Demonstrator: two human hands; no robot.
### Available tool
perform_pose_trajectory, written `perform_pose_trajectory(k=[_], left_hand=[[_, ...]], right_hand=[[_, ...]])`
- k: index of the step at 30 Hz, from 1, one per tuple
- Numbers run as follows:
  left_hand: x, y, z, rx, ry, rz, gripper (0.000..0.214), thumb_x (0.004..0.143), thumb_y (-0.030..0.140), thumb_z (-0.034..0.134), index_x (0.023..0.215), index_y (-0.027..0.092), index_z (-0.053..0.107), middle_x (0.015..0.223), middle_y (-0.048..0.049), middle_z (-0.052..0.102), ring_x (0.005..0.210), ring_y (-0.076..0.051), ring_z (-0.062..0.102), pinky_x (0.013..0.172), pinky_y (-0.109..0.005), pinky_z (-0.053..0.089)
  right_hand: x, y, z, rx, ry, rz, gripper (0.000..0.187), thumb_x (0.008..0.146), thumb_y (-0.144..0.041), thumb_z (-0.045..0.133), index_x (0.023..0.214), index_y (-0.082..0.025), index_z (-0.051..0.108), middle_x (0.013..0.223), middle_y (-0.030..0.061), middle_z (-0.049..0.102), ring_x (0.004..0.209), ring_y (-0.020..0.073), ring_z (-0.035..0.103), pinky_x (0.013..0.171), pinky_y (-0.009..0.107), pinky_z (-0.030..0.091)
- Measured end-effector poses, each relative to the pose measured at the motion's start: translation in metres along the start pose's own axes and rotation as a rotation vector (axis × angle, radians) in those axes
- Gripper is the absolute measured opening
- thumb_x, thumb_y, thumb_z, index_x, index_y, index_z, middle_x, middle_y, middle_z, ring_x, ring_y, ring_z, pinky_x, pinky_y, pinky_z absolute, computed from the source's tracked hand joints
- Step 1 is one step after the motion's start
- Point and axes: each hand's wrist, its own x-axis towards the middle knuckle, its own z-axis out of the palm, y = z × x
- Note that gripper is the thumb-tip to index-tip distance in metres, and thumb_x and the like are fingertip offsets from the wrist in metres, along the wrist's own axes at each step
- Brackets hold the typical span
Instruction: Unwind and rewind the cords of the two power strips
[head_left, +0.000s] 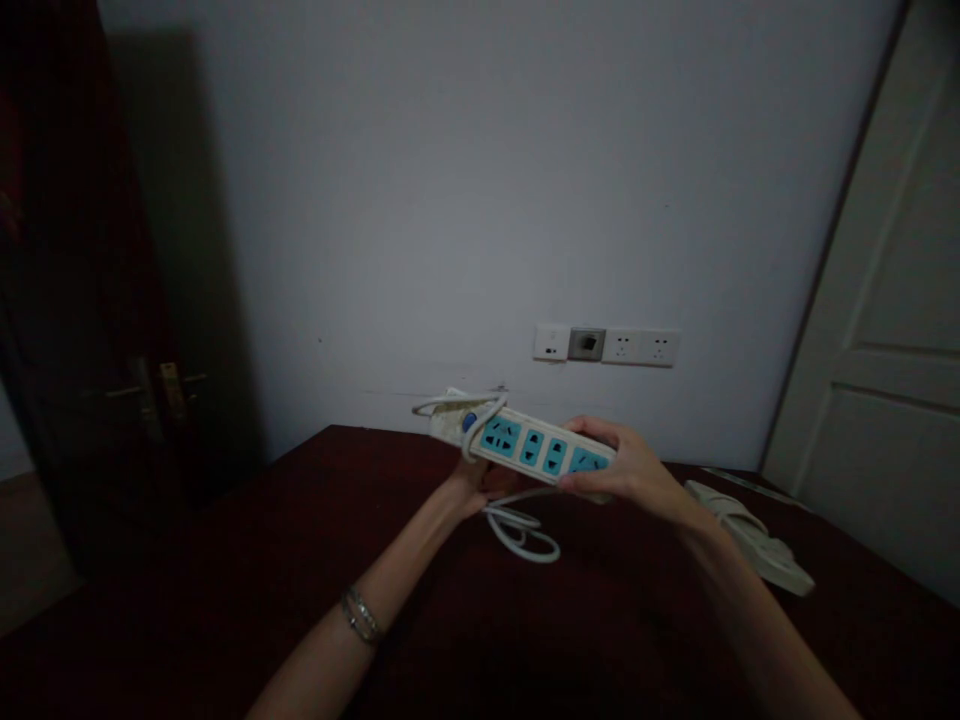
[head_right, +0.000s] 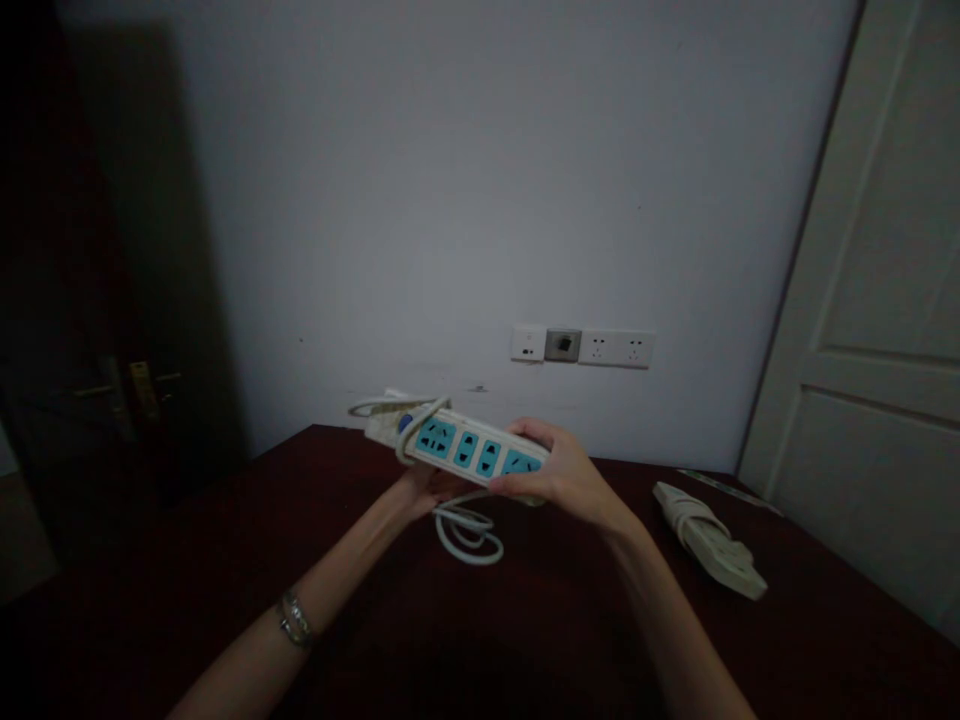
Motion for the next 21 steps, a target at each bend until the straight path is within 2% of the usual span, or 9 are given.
perform_pose_trajectory(k=[3,5,8,11,14,17,19,21], left_hand=[[0.004,-0.001,0.002,0.043,-0.131,-0.072,0.048,0.079,0.057,0.048,0.057,0.015,0.049,0.033,0.0093,0.023,0.029,-0.003,0.012,0.03,-0.016,0.014],[0.004,0.002,0.001,0.09,-0.183,-0.113,0.048,0.082,0.057,0.043,0.061,0.014,0.051,0.033,0.0086,0.028,0.027,-0.003,0.015,0.029,-0.015,0.021],[0.002,0.009,-0.003,0.164,-0.171,-0.061,0.045,0.083,0.055,0.041,0.063,0.015,0.049,0.036,0.0045,0.04,0.027,-0.005,0.028,0.031,-0.017,0.03],[-0.001,0.016,-0.007,0.211,-0.145,0.044,0.031,0.08,0.045,0.052,0.083,0.014,0.052,0.056,-0.0015,0.06,0.03,-0.005,0.04,0.032,-0.016,0.031],[-0.001,0.019,-0.007,0.221,-0.12,0.073,0.041,0.073,0.041,0.062,0.104,0.018,0.05,0.083,-0.0056,0.065,0.041,-0.008,0.054,0.031,-0.014,0.028],[0.003,0.015,-0.005,0.204,0.022,0.031,0.049,0.07,0.056,0.06,0.096,0.015,0.053,0.075,-0.0049,0.062,0.046,-0.012,0.06,0.029,-0.014,0.025],[0.006,0.011,-0.006,0.175,0.113,0.003,0.053,0.067,0.065,0.056,0.081,0.014,0.054,0.058,-0.001,0.057,0.04,-0.012,0.056,0.029,-0.016,0.028],[0.006,0.01,-0.006,0.14,0.147,-0.007,0.053,0.064,0.068,0.057,0.065,0.015,0.049,0.043,0.0039,0.046,0.032,-0.011,0.048,0.03,-0.019,0.034]], right_hand=[[0.003,0.006,-0.009,-0.035,0.179,-0.012,0.038,0.052,-0.038,0.076,0.08,-0.018,0.059,0.071,-0.0004,0.061,0.062,0.014,0.054,0.055,0.023,0.043],[0.006,0.012,-0.008,-0.024,0.234,-0.008,0.039,0.053,-0.039,0.075,0.081,-0.018,0.06,0.072,0.0004,0.062,0.064,0.0154,0.056,0.058,0.025,0.045],[0.013,0.021,0.0,0.023,0.264,0.002,0.043,0.053,-0.043,0.074,0.084,-0.017,0.059,0.073,0.0018,0.062,0.064,0.0161,0.056,0.057,0.026,0.045],[0.019,0.03,0.01,0.043,0.313,0.019,0.048,0.052,-0.045,0.074,0.087,-0.015,0.059,0.076,0.0032,0.063,0.064,0.0165,0.056,0.058,0.027,0.046],[0.023,0.039,0.018,0.004,0.367,0.021,0.047,0.054,-0.045,0.073,0.087,-0.014,0.058,0.076,0.0035,0.063,0.065,0.0165,0.057,0.058,0.027,0.046],[0.025,0.047,0.025,-0.04,0.348,0.005,0.044,0.058,-0.044,0.071,0.087,-0.015,0.057,0.074,0.0026,0.064,0.064,0.0165,0.058,0.058,0.026,0.045],[0.025,0.047,0.03,-0.061,0.295,-0.019,0.044,0.059,-0.044,0.07,0.089,-0.015,0.058,0.077,0.0028,0.064,0.067,0.0173,0.059,0.06,0.026,0.046],[0.025,0.046,0.032,-0.089,0.226,-0.043,0.045,0.06,-0.042,0.071,0.094,-0.015,0.058,0.083,0.004,0.065,0.073,0.0184,0.06,0.064,0.027,0.046]])
